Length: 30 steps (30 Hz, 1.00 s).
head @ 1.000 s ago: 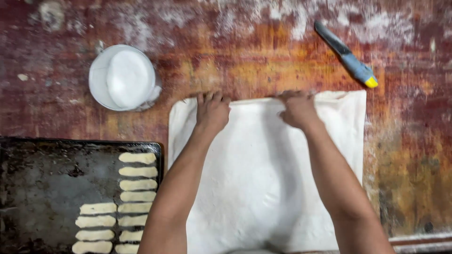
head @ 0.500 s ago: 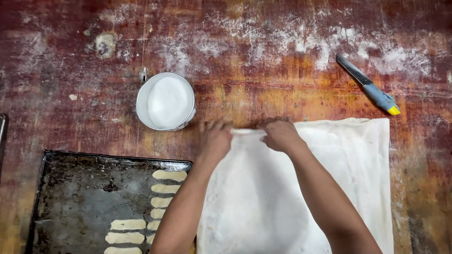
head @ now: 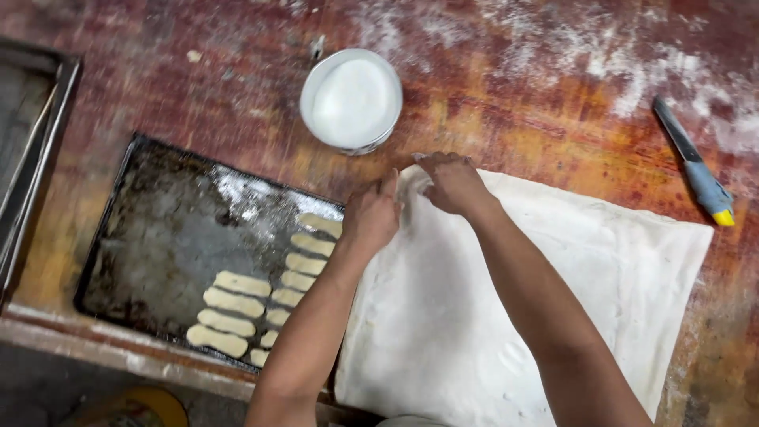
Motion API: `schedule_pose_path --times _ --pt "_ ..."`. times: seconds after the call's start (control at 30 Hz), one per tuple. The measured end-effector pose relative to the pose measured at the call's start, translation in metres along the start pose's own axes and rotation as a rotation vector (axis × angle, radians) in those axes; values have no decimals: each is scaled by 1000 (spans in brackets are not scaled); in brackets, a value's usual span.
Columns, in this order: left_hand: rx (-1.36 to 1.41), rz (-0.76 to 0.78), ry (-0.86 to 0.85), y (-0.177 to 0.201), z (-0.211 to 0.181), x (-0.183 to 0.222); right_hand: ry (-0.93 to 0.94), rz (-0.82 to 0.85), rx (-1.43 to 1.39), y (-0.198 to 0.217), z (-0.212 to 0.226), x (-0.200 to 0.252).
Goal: Arranging small pre-cut pieces of dough into organized rows on a baking tray
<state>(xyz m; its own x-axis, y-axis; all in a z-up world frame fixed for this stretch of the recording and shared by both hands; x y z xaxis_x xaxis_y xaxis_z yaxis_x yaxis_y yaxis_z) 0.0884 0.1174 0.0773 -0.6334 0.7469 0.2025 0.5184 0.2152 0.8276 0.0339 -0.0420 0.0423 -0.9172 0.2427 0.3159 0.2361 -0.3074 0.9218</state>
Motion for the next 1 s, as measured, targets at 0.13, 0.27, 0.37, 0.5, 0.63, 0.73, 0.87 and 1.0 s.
schedule_pose_path --times 0.13,0.27,0.37,0.5,0.63,0.73,0.87,1.0 --pt "-91 -249 -3 -32 20 94 98 -5 32 -5 32 -9" --pt "-38 -48 190 -35 20 177 172 39 151 -3 67 -6" --pt "-25 15 320 -47 31 210 225 75 268 -2 87 1" --pt "-33 -139 247 -97 61 223 258 89 416 -14 92 0" --pt "58 -399 15 -67 33 244 192 172 357 5 86 18" --pt "145 -216 203 -91 46 257 222 176 383 8 89 30" --pt "123 -233 264 -95 54 269 287 113 509 -22 90 24" --pt "174 -418 117 -105 48 282 242 113 517 0 74 37"
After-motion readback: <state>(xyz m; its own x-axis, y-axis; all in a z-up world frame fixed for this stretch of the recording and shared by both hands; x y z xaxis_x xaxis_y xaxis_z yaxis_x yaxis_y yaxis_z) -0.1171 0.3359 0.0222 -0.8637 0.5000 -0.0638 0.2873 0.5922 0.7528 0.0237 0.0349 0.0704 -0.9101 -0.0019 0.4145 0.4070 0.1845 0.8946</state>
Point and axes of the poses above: each hand's wrist, its own x-axis away from the middle knuckle, its own y-axis out of the back of the hand, z = x × y, the point moved 5 cm from there along -x, towards the middle knuckle, and after that the axes turned 5 degrees about -z, right-handed, at the moved point
